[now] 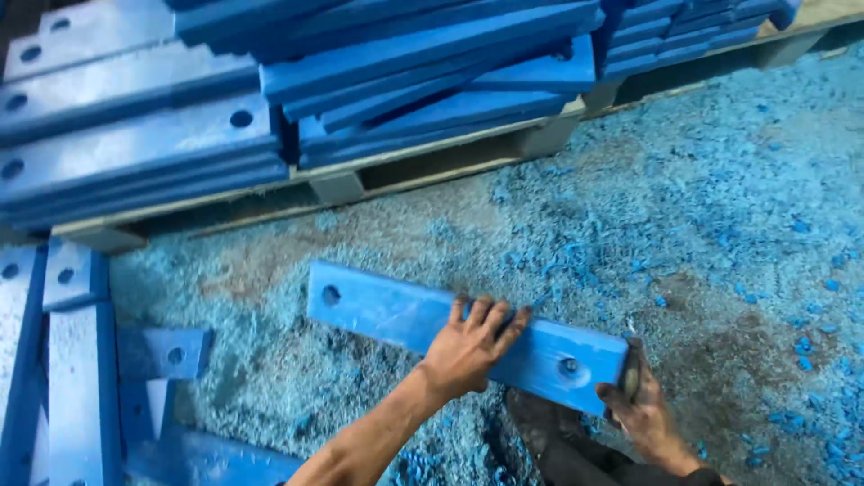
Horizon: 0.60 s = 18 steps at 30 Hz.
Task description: Deburring and cleaning edges of blue plastic parts using a hand tool.
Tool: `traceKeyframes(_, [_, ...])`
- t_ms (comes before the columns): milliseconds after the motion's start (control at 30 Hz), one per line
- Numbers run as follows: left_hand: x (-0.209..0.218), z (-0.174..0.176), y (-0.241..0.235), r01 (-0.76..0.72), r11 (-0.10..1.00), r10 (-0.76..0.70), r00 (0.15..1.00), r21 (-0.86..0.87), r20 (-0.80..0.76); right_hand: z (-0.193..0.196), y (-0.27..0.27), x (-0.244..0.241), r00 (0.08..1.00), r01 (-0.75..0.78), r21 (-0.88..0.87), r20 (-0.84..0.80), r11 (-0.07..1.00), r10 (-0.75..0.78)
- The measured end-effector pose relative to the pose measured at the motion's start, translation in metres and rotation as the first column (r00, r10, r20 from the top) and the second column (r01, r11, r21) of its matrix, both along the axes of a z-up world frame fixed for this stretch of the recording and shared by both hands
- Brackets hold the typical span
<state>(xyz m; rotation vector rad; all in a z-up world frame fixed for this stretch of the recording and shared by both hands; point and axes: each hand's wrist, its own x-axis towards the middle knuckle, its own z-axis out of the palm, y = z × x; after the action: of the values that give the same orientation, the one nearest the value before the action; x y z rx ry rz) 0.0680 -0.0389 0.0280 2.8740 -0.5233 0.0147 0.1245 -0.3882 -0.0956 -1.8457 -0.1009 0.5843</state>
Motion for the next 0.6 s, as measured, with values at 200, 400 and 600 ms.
traceKeyframes(200, [0.142,0.100,-0.094,0.360,0.889,-0.445,0.824,0.283,0.350,-0.016,-0.064,-0.022,0.866,0.408,0.445,0.086,0.797,-0.492])
traceKeyframes(400, [0.239,0.205,-0.097,0.128,0.846,-0.452,0.688,0.518,0.567,0.151,-0.005,0.194,0.724,0.524,0.705,-0.074,0.477,-0.686])
traceKeyframes(600, [0.119,0.165,0.084,-0.067,0.927,0.245,0.853,-0.370,0.461,0.116,-0.060,0.619,0.902,0.099,0.867,0.129,0.488,-0.412])
